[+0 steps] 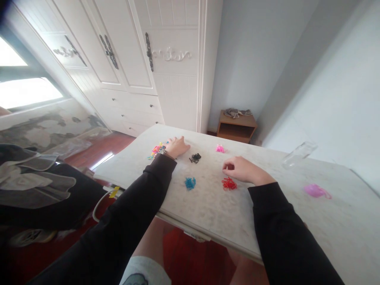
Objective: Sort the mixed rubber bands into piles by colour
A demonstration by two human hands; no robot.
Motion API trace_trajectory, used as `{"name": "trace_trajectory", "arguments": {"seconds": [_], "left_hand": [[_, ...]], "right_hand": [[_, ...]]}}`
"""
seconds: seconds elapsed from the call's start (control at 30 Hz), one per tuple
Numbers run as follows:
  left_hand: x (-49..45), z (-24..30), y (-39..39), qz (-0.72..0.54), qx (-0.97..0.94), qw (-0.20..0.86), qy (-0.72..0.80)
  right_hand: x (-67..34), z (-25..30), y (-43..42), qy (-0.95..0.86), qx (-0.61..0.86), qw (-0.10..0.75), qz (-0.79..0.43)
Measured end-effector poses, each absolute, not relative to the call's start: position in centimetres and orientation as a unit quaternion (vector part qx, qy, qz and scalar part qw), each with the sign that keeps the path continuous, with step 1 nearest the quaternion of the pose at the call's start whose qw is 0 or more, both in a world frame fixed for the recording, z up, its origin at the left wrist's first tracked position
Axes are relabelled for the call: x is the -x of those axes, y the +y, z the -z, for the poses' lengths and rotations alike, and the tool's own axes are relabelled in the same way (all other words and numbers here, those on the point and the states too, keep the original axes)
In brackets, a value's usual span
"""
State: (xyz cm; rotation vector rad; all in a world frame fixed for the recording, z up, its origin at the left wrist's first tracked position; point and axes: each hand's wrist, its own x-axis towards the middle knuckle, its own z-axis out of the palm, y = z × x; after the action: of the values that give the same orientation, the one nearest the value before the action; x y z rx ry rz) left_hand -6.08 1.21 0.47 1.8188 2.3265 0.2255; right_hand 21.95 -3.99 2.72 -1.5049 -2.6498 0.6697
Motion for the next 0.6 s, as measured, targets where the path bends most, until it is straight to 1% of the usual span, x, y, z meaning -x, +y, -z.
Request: {"name": "trace_trajectory", "arguments": {"seconds": [0.17,0.4,0.6], "left_hand": [[6.29,-0.32,1.35,-0.072,-0.621,0.083,0.776],[6.84,-0.55,1.6,-0.088,-0.593,0.119,0.791],[6.76,-0.62,1.46,-0.083,-0.586,0.098,0.8]], "right_hand": [[-22.11,-2.39,-3.78,-0.848,0.481,0.018,-0.22],[-22.21,-2.2,-3.76,-0.845,0.481,0.015,-0.231],[-22.16,-2.37,-3.88,-0.844,0.484,0.012,-0.23]]}}
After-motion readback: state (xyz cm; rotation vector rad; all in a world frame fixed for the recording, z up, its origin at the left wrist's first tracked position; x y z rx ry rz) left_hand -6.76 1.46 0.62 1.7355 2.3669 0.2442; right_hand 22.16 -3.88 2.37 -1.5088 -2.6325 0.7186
